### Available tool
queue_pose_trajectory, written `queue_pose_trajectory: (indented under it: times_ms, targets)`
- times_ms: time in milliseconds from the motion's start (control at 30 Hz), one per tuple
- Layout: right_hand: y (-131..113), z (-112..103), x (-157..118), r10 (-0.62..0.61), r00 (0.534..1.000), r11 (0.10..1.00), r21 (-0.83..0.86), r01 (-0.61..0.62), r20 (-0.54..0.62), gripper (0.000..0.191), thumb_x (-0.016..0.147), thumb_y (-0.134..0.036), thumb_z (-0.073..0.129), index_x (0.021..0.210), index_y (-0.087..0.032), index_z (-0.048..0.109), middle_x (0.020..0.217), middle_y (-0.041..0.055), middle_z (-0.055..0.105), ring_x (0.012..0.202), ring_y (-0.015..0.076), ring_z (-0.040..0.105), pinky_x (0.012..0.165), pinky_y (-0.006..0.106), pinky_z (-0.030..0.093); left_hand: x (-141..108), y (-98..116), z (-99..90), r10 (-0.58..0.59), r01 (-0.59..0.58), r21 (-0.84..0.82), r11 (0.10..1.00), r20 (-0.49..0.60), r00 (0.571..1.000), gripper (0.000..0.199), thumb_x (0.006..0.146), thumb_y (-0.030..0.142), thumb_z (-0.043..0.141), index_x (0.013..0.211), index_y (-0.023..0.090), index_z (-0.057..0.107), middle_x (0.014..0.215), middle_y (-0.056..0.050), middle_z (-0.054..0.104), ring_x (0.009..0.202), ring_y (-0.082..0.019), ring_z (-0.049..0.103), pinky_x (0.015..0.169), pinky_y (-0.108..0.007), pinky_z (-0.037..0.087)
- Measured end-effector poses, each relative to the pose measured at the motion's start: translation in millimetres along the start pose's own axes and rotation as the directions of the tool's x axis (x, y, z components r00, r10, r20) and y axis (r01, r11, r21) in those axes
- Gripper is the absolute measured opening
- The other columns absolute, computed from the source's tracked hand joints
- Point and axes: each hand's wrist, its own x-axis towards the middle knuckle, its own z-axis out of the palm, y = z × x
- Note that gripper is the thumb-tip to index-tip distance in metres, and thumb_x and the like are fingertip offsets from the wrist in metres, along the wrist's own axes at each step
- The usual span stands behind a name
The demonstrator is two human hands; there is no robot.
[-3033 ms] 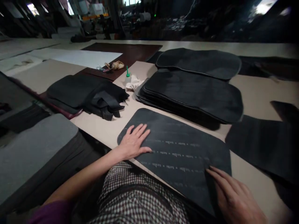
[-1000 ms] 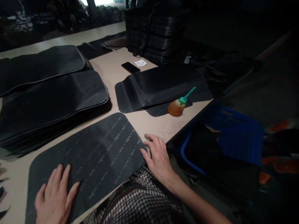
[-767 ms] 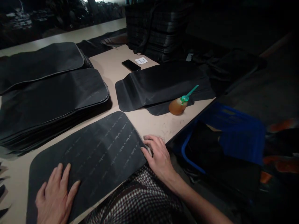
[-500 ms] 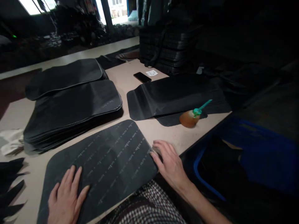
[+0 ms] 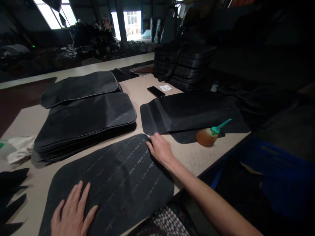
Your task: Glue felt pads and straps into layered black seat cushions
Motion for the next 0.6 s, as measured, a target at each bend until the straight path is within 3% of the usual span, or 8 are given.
queue_pose_trajectory:
  times_ms: [133,267,400,433,533,600]
  targets:
    - [8,7,1,0.033,0.999,0.999,0.036,-0.032,-0.022,0.016,0.103,-0.032,0.059,0.111,-0.021,0.068,0.108,0.003,0.067,0.102,0.0185,0.066,0.076,0.029,0.048,0,-2,3.6,-0.021,0.02,-0.023,1.0,-0.023,1.0,0.07,0.099,0.047,0.03,0.165,0.038,0.009,0.167,-0.007,0.035,0.146,-0.033,0.045,0.109,-0.058,0.039]
    - [10,8,7,0.035,0.999,0.998,0.044,-0.034,-0.026,0.016,0.104,-0.029,0.055,0.108,-0.023,0.069,0.105,0.0014,0.067,0.098,0.0181,0.067,0.074,0.029,0.048,1,-3,4.9,-0.03,0.029,-0.041,0.999,-0.011,0.999,0.07,0.1,0.046,0.031,0.166,0.035,0.009,0.168,-0.008,0.032,0.15,-0.032,0.039,0.113,-0.059,0.035]
    - [6,8,2,-0.013,0.998,0.998,0.056,0.017,-0.059,0.03,0.103,-0.029,0.05,0.128,-0.016,0.062,0.124,0.0121,0.062,0.1,0.0262,0.066,0.073,0.036,0.051,0,4,-9.1,-0.069,0.069,0.004,0.998,0.042,0.997,0.07,0.103,0.049,0.038,0.166,0.03,0.014,0.169,-0.009,0.03,0.153,-0.029,0.034,0.118,-0.055,0.03]
    - [6,9,-1,-0.035,0.993,0.999,0.018,0.037,-0.115,0.035,0.103,-0.032,0.048,0.132,-0.015,0.059,0.126,0.0134,0.061,0.103,0.0285,0.065,0.073,0.037,0.052,1,7,-14.5,-0.073,0.072,0.02,0.997,0.07,0.995,0.07,0.104,0.049,0.04,0.166,0.029,0.016,0.169,-0.009,0.03,0.153,-0.028,0.033,0.119,-0.054,0.029]
    - [13,19,-4,-0.256,0.943,0.967,-0.062,0.248,-0.213,0.041,0.106,-0.039,0.038,0.132,-0.018,0.06,0.129,0.0142,0.062,0.11,0.0334,0.062,0.088,0.045,0.054,5,11,-29.0,-0.098,0.094,0.032,0.995,0.144,0.985,0.068,0.104,0.057,0.041,0.163,0.027,0.027,0.17,-0.008,0.028,0.155,-0.028,0.03,0.121,-0.052,0.028]
    - [18,30,0,-0.44,0.871,0.896,-0.033,0.444,-0.22,0.046,0.106,-0.045,0.035,0.134,-0.016,0.058,0.134,0.0161,0.061,0.119,0.0352,0.06,0.1,0.049,0.05,9,9,-36.0,-0.125,0.126,0.006,0.992,0.192,0.973,0.071,0.102,0.063,0.039,0.163,0.026,0.029,0.17,-0.009,0.025,0.156,-0.028,0.026,0.122,-0.053,0.027]
